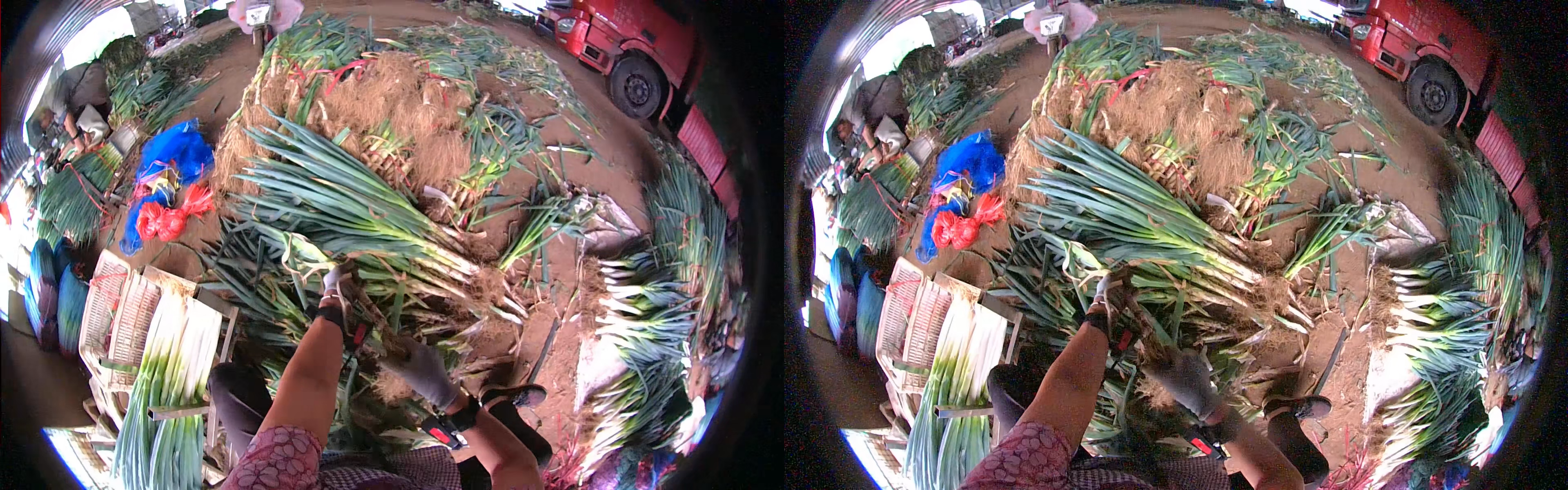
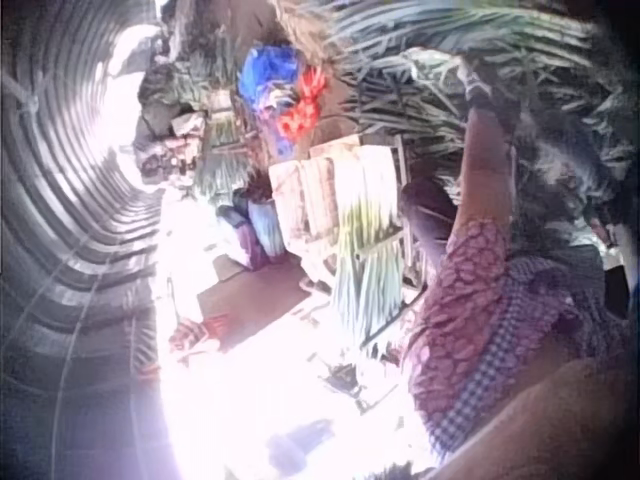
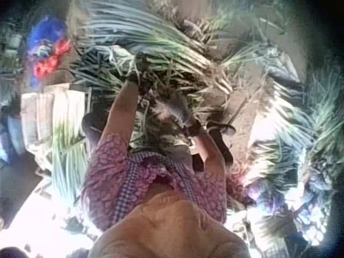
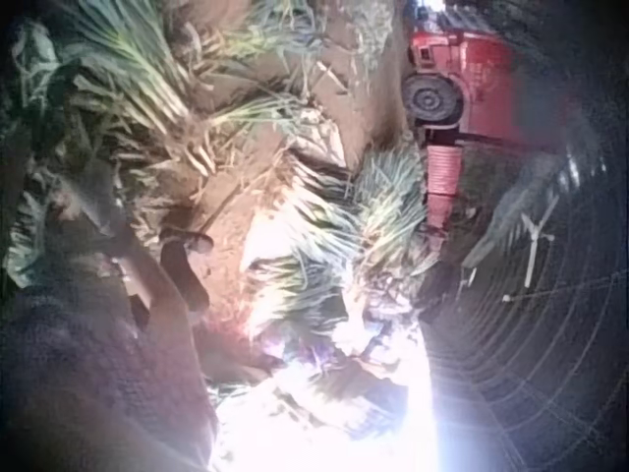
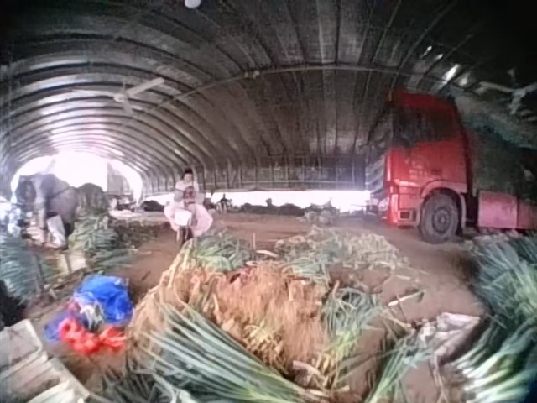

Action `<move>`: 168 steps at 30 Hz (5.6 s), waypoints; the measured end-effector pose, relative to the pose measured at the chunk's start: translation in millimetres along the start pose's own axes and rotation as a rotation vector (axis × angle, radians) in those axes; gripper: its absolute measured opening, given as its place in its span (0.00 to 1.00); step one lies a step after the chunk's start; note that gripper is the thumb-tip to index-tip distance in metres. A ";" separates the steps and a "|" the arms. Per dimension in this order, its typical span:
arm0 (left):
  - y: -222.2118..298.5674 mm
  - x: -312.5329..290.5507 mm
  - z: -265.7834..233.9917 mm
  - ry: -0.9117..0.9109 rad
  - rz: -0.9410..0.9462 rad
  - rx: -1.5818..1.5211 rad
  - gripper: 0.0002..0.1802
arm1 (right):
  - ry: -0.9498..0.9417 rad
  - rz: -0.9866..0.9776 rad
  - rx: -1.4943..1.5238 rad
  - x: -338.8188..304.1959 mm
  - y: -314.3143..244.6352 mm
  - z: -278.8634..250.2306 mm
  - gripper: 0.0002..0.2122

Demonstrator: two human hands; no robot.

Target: The person picks up leeks from a pile, peels away the outer layers by hand, and places the cleaned stalks into a crate.

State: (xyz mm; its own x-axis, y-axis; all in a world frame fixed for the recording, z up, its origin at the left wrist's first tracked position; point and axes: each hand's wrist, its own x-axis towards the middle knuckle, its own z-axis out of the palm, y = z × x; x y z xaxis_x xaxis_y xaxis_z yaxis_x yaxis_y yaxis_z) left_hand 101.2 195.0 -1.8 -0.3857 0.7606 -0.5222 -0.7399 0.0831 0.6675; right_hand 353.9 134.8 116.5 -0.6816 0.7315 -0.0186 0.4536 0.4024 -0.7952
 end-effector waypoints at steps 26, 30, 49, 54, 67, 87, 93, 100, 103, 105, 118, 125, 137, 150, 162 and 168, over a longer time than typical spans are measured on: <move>-8.3 -119.3 -113.6 -0.050 -0.194 -0.211 0.21 | -0.158 0.161 0.040 -4.0 12.4 69.4 0.16; 51.3 -149.9 -117.0 -0.337 0.120 -0.086 0.22 | -0.194 0.327 0.246 -61.6 -34.3 40.9 0.14; 142.5 -212.2 -140.4 -0.369 0.381 -0.258 0.14 | 0.158 -0.062 0.159 37.1 -67.7 180.1 0.07; 94.7 -201.0 -149.4 -0.058 0.594 0.345 0.13 | -0.095 0.048 -0.305 -33.0 22.7 199.0 0.17; 144.0 -222.6 -136.7 -0.595 0.428 -0.140 0.18 | -0.356 0.351 0.640 0.5 -67.6 129.6 0.11; 119.6 -205.5 -130.2 -0.425 0.307 -0.156 0.16 | -0.053 0.062 0.895 38.3 -159.3 169.7 0.16; 125.5 -209.1 -117.2 -0.245 0.367 -0.117 0.12 | 0.203 0.104 0.824 12.4 -135.1 179.7 0.07; 110.7 -208.6 -138.2 -0.175 0.293 -0.317 0.09 | -0.405 0.747 0.709 -77.4 -43.1 142.6 0.17; 127.4 -197.3 -139.3 -0.183 0.490 -0.018 0.08 | -0.303 0.457 0.302 -145.2 48.8 128.2 0.20; 128.8 -200.9 -147.4 -0.179 0.472 -0.030 0.08 | -0.313 0.229 -0.001 -117.5 -3.7 118.4 0.21; 131.3 -222.5 -115.2 -0.225 0.319 0.024 0.20 | 0.401 -0.204 0.106 4.6 -122.9 160.0 0.18; 130.7 -219.3 -100.8 -0.207 0.458 0.033 0.22 | 0.324 -0.237 -0.039 -7.4 -130.8 148.1 0.13; 140.0 -209.0 -109.4 -0.030 0.627 0.078 0.19 | 0.321 -0.281 -0.068 -0.1 -143.3 150.4 0.12; 160.0 -210.8 -123.6 0.141 0.683 0.003 0.12 | 0.088 -0.220 0.180 -19.1 -108.9 108.3 0.18; 160.4 -213.1 -127.8 0.154 0.761 0.034 0.10 | 0.248 0.143 0.964 -12.3 -130.7 132.4 0.06; 164.6 -212.5 -142.8 0.115 0.571 -0.064 0.12 | 0.016 0.227 0.379 -66.1 -87.2 113.9 0.07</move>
State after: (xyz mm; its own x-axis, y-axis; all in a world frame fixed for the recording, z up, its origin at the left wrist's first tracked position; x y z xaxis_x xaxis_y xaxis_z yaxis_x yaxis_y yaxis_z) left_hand -17.4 -44.9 143.3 -0.7879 0.5983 -0.1454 -0.4273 -0.3613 0.8288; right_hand 294.0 -11.4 118.0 -0.5788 0.7875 -0.2117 0.3463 0.0023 -0.9381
